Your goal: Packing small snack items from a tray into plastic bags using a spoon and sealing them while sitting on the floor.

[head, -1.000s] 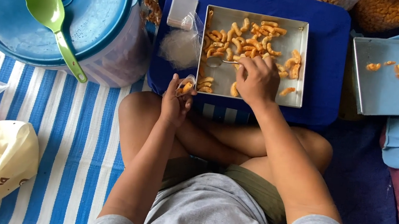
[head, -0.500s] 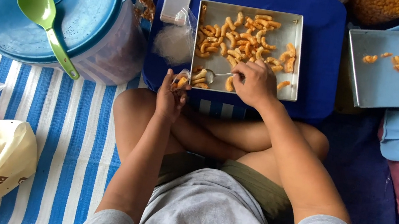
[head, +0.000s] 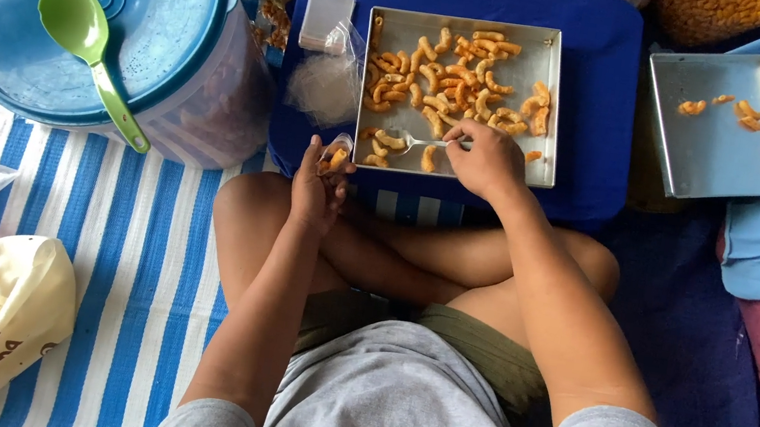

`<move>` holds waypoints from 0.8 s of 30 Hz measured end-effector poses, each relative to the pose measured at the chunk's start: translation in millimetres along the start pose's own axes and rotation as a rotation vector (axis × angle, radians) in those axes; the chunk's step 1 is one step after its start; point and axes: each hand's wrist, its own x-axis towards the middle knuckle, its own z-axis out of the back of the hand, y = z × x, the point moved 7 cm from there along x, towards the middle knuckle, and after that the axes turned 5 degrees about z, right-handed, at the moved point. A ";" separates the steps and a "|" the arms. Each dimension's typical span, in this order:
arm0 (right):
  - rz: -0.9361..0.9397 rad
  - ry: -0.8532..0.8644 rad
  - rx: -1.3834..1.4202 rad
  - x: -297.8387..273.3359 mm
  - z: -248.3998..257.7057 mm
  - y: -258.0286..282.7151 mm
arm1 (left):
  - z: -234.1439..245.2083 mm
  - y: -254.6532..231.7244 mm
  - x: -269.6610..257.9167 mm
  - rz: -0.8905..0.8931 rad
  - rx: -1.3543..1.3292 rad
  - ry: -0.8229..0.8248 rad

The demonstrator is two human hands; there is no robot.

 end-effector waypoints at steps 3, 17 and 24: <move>-0.045 0.024 -0.016 -3.6 8.5 -4.6 | -1.7 1.0 0.0 0.007 -0.004 -0.013; -0.010 0.012 -0.191 -58.2 154.0 80.6 | -80.5 -21.9 -7.6 -0.032 0.141 0.048; 0.068 0.079 -0.416 -54.7 156.3 99.0 | -117.3 -35.7 -34.2 -0.098 0.261 0.146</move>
